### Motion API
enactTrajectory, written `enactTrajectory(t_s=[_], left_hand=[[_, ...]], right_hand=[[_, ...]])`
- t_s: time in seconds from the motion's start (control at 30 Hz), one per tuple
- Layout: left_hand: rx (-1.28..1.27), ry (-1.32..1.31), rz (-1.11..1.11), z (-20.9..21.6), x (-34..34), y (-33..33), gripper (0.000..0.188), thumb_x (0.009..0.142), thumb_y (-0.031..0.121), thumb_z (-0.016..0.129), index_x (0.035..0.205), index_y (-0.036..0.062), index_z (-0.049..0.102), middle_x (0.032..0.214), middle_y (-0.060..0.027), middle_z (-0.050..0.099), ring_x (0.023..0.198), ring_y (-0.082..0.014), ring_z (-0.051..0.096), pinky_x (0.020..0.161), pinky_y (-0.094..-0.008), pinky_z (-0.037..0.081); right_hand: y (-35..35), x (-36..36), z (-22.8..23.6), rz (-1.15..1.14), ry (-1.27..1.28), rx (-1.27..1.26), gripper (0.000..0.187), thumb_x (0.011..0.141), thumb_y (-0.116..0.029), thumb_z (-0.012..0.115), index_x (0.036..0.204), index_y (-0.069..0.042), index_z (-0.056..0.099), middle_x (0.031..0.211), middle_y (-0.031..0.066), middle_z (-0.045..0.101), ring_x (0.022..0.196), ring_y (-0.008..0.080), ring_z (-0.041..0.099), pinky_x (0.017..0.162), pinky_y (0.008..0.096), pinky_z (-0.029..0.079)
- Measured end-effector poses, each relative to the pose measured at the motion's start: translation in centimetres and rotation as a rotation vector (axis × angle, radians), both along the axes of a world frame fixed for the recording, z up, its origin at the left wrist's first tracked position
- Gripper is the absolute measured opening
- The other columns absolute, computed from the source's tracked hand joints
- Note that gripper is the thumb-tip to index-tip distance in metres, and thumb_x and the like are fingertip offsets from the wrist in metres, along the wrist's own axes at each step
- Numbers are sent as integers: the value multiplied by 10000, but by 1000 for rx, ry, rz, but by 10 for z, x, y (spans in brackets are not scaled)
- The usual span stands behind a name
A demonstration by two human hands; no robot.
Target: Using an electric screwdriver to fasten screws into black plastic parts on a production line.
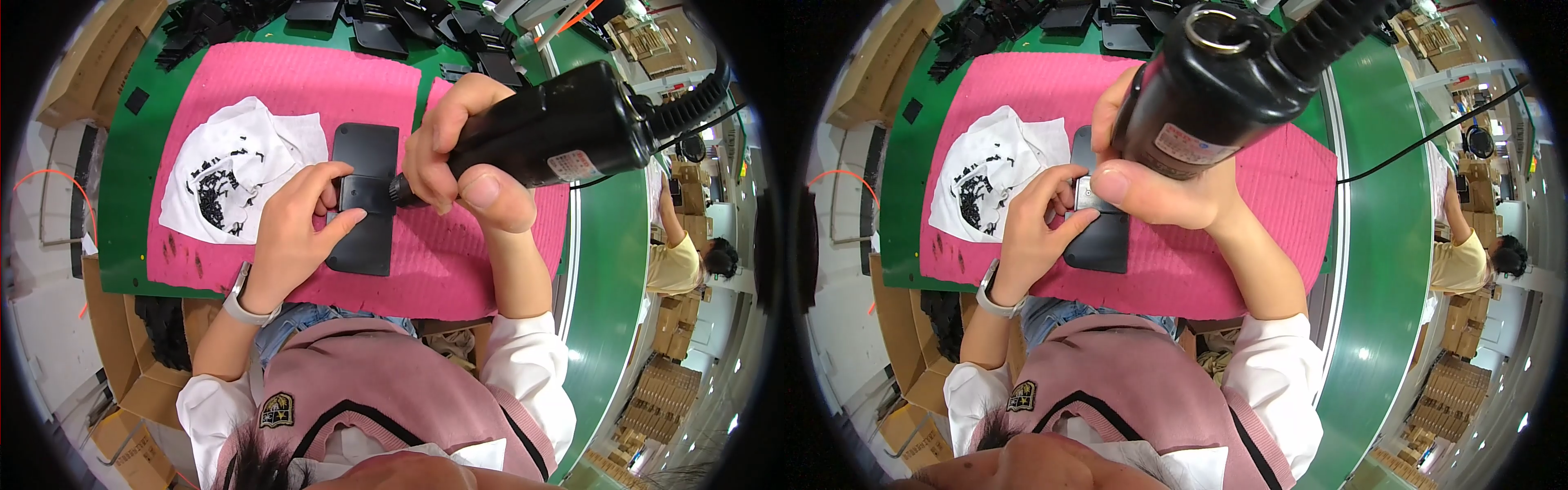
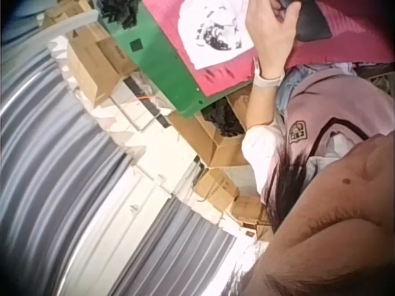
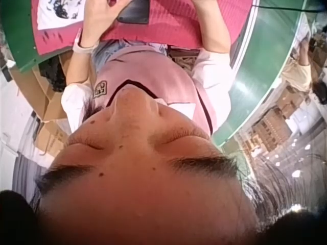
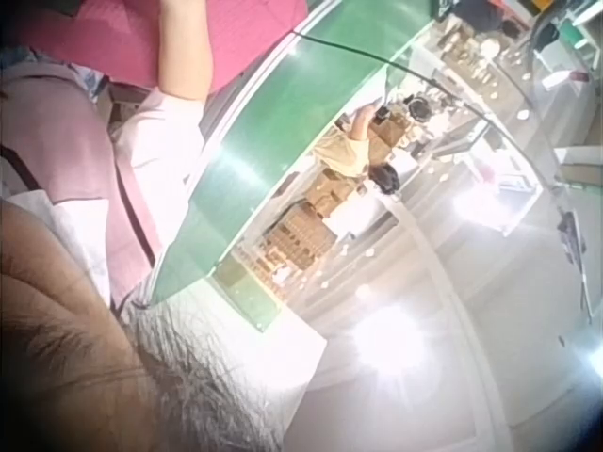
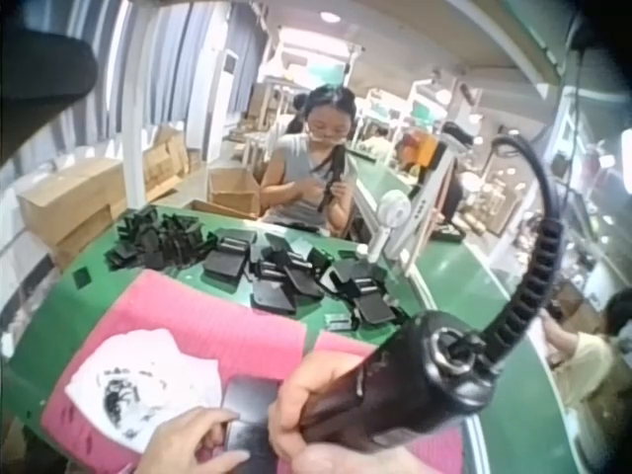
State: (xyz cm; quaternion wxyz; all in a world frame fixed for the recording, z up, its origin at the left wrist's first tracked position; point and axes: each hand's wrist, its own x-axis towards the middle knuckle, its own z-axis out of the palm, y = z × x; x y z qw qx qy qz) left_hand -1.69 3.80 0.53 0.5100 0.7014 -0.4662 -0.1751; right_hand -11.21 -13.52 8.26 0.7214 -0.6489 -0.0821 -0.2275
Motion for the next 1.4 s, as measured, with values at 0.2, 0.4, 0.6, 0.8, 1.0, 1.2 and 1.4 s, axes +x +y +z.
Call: enactTrajectory(t_s=[0.2,0.4,0.6,0.8,1.0,1.2,1.4], left_hand=[[42,15,16,3,0,-1,371,718,86,726,1050,24,571,663,-62,476,565,-162,464,532,-274,399],[144,-328,181,7,-14,3,578,711,199,760,1170,15,459,625,-93,501,559,-254,533,529,-354,424],[9,161,59,2,-13,20,440,729,39,716,1098,3,478,702,-72,556,609,-152,566,572,-273,451],[-285,212,162,18,-17,14,279,784,-42,639,1028,-4,509,783,-93,610,690,-146,616,646,-254,486],[-384,-309,31,49,-6,9,163,754,-53,653,892,4,587,764,-127,625,650,-251,622,587,-299,487],[-702,-308,522,46,12,12,505,756,145,728,1161,-17,474,1041,-106,555,944,-236,530,875,-376,409],[-493,636,164,24,11,25,406,863,288,637,1079,-46,557,946,-46,600,880,-114,548,814,-247,431]], right_hand=[[9,2,-5,5,-35,-26,322,749,-209,687,869,-18,458,568,37,474,439,117,461,423,246,389],[14,-8,0,11,-59,106,418,716,-225,744,936,-8,462,583,37,499,442,119,473,441,254,402],[-32,-71,21,-526,305,19,521,745,-154,700,1159,22,437,597,44,498,489,156,516,470,267,421],[-71,-114,-31,-1104,917,-1202,661,693,-180,746,1248,13,443,1044,196,582,958,328,582,796,380,485],[9,-34,27,-348,222,-1344,598,624,-246,783,1148,-65,560,1071,140,579,989,306,573,815,387,473],[24,6,10,-182,149,-1160,353,632,-197,779,872,-70,553,655,66,569,542,239,579,503,334,455],[42,20,10,-58,151,-647,262,680,-181,762,670,-42,540,567,23,544,466,126,518,424,235,361]])
